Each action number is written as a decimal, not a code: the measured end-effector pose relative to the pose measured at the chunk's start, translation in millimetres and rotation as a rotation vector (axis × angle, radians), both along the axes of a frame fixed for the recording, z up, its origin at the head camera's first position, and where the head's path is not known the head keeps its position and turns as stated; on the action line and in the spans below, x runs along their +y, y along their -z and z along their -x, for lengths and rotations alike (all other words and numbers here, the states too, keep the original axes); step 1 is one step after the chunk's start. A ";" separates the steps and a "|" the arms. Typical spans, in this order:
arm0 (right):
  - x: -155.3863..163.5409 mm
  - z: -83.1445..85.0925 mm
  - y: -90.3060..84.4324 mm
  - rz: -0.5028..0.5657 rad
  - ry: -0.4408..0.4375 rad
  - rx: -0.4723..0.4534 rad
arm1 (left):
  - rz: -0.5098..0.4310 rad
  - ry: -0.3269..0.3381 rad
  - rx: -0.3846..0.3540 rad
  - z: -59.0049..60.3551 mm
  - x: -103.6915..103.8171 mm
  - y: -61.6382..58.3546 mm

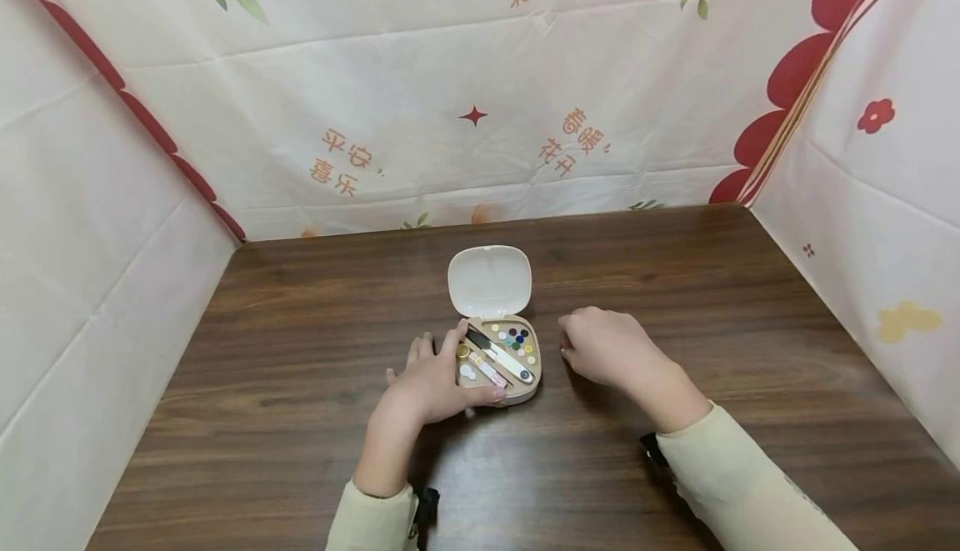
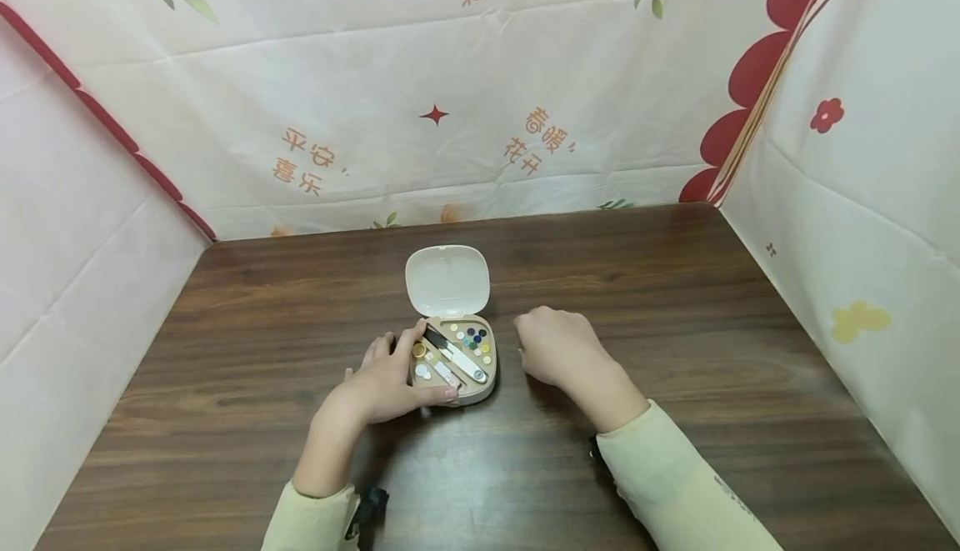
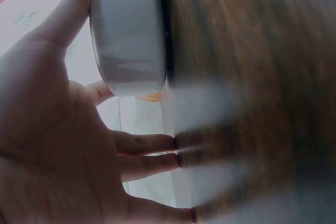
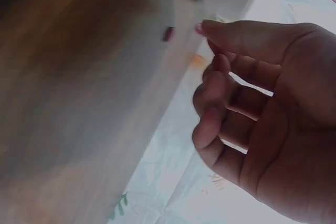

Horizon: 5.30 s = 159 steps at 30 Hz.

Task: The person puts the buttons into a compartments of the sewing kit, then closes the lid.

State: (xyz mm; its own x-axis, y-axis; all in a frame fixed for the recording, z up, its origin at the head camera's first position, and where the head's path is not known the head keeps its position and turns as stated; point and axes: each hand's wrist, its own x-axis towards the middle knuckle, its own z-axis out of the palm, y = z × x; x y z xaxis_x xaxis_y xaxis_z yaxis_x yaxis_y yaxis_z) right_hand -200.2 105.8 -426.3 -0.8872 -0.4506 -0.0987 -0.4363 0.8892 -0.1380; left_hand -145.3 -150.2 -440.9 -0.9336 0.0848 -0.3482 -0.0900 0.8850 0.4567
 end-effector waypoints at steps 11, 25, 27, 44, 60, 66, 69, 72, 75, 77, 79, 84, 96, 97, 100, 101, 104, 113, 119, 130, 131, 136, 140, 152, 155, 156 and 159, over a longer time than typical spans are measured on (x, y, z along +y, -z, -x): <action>-41.8 11.1 -10.5 0.154 -0.019 0.087 | 0.006 0.002 0.008 1.0 -1.9 4.7; -64.3 14.3 -1.9 0.144 -0.029 0.059 | 0.016 0.001 -0.031 0.7 -0.6 -0.3; -65.9 14.7 -2.0 0.135 -0.032 0.059 | 0.014 0.002 -0.028 -0.3 -0.3 -1.9; -66.6 16.7 -2.2 0.082 -0.020 0.056 | 0.007 0.003 -0.003 2.4 -1.2 6.1; -55.0 15.1 -15.1 0.086 -0.023 0.086 | 0.003 -0.007 0.000 7.6 -4.3 23.0; -33.4 16.5 -13.9 0.070 -0.010 0.079 | 0.003 -0.002 -0.005 1.5 0.2 5.0; -19.5 18.3 -10.0 0.048 0.013 0.044 | -0.003 -0.002 -0.004 1.4 1.0 3.0; -9.1 19.0 -5.9 0.022 0.025 -0.003 | 0.004 -0.003 -0.001 4.1 -0.4 11.1; -3.1 19.0 -1.2 0.004 0.025 -0.042 | 0.007 -0.008 0.008 6.7 -2.8 21.0; -0.3 18.3 2.3 -0.002 0.025 -0.065 | 0.007 -0.013 0.008 8.2 -4.3 26.4; 2.0 17.9 5.9 -0.007 0.022 -0.075 | 0.007 -0.011 0.005 7.8 -4.5 24.9; 5.8 17.3 11.5 -0.003 0.012 -0.079 | 0.005 -0.008 -0.004 3.6 -1.3 7.3; 5.2 18.8 14.3 -0.030 0.019 -0.085 | 0.002 0.000 -0.009 1.2 0.4 -1.6; 3.6 18.8 14.2 -0.048 0.017 -0.082 | 0.002 -0.001 -0.009 1.5 0.3 -1.3; -1.6 19.2 13.5 -0.096 0.020 -0.084 | -0.001 -0.002 -0.011 1.7 -0.5 -0.6; -2.7 19.3 13.3 -0.106 0.021 -0.087 | -0.001 -0.003 -0.012 1.9 -0.7 -0.2; -6.4 19.9 11.7 -0.127 0.033 -0.087 | 0.000 -0.003 -0.015 1.6 -1.1 0.9; -19.0 11.5 3.9 -0.200 0.062 -0.156 | 0.009 -0.002 -0.021 1.6 -1.0 2.1; -28.2 0.7 3.2 -0.242 0.045 -0.184 | 0.006 -0.003 -0.024 2.1 -1.6 1.8; -23.3 -3.0 6.3 -0.221 0.091 -0.214 | 0.007 0.003 -0.017 1.9 1.1 2.2; -22.9 -3.1 6.2 -0.219 0.095 -0.210 | 0.009 0.003 -0.018 2.2 1.1 2.7; -22.6 -3.7 5.2 -0.209 0.095 -0.189 | 0.001 -0.002 -0.014 2.4 -0.3 3.7; -19.2 -2.2 4.5 -0.189 0.081 -0.199 | 0.003 -0.004 -0.007 0.6 -1.7 3.5; -16.4 6.7 -21.2 -0.100 0.049 -0.157 | 0.014 0.000 -0.025 1.8 0.1 6.0; -27.3 11.9 -29.5 -0.012 0.062 -0.088 | 0.011 -0.002 -0.020 1.4 -0.9 5.6; -32.2 12.8 -30.2 0.019 0.060 -0.067 | 0.010 -0.004 -0.019 1.7 -1.3 6.2; -47.3 15.9 -25.9 0.080 0.049 -0.054 | 0.009 0.002 -0.013 1.3 -2.0 6.9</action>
State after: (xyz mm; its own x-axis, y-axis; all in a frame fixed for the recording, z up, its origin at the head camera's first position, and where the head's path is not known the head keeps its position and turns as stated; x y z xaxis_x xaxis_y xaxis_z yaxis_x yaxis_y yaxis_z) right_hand -216.1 58.5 -400.4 -0.9030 -0.4148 -0.1123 -0.3822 0.8946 -0.2313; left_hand -146.6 -152.3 -447.8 -0.9287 0.0840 -0.3612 -0.0937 0.8892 0.4478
